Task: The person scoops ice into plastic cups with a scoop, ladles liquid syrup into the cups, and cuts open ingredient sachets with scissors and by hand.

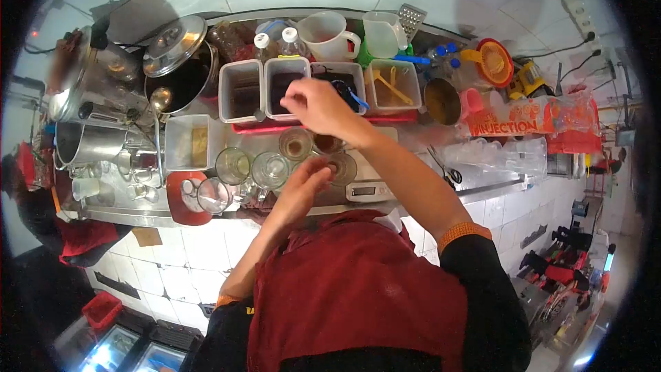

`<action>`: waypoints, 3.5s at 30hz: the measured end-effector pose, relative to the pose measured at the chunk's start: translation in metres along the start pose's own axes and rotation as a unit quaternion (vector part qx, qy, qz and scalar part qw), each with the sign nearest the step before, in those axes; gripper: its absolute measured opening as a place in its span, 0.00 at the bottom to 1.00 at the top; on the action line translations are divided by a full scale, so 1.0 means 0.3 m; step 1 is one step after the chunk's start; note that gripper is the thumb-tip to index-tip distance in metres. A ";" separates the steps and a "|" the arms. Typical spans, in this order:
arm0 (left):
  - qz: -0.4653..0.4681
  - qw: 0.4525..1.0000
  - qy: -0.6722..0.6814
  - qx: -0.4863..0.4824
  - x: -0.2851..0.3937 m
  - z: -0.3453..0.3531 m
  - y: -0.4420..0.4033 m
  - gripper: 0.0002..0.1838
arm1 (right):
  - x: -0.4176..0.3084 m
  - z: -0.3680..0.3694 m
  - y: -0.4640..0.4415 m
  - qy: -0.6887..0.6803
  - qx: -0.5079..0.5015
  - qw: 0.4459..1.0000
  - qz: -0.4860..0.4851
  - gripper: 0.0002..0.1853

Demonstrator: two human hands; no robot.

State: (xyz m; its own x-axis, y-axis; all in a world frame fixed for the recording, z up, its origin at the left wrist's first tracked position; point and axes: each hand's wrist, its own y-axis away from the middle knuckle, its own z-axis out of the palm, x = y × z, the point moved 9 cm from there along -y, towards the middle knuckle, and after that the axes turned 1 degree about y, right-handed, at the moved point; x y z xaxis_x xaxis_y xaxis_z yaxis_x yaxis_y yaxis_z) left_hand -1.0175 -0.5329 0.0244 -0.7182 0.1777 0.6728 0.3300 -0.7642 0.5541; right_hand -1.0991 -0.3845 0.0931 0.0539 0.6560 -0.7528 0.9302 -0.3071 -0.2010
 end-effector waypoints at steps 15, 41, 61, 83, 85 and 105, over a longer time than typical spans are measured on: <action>0.001 0.820 -0.440 -0.365 -0.350 0.631 -0.088 0.22 | 0.255 -0.625 0.960 -0.033 -0.121 0.959 0.254 0.19; 0.412 0.820 -0.379 0.117 -0.175 0.787 -0.029 0.48 | 0.580 -0.727 1.080 -0.134 -0.360 0.914 0.129 0.17; 0.357 0.855 -0.331 0.178 0.276 -0.060 0.233 0.53 | 0.074 -0.020 -0.066 0.208 -0.103 0.969 -0.089 0.14; 0.276 0.893 -0.329 0.135 0.413 -0.065 -0.001 0.43 | -0.003 -0.483 -0.172 -0.067 -0.058 0.987 0.137 0.16; 0.230 0.896 -0.344 0.163 0.412 -0.064 -0.018 0.43 | -0.064 -0.534 -0.174 -0.061 -0.045 0.986 0.149 0.16; 0.446 0.855 -0.239 0.119 0.450 -0.021 -0.084 0.53 | -0.471 -0.728 0.058 -0.021 0.064 0.998 0.005 0.12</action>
State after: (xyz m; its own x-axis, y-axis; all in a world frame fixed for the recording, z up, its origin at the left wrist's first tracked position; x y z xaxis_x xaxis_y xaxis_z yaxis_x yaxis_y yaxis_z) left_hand -1.1266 -0.4937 0.0982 0.1966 -0.1330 0.9714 0.7717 -0.5902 -0.2369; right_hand -1.0112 -0.3319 0.3330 0.0455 0.6240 -0.7801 0.8751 -0.4015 -0.2701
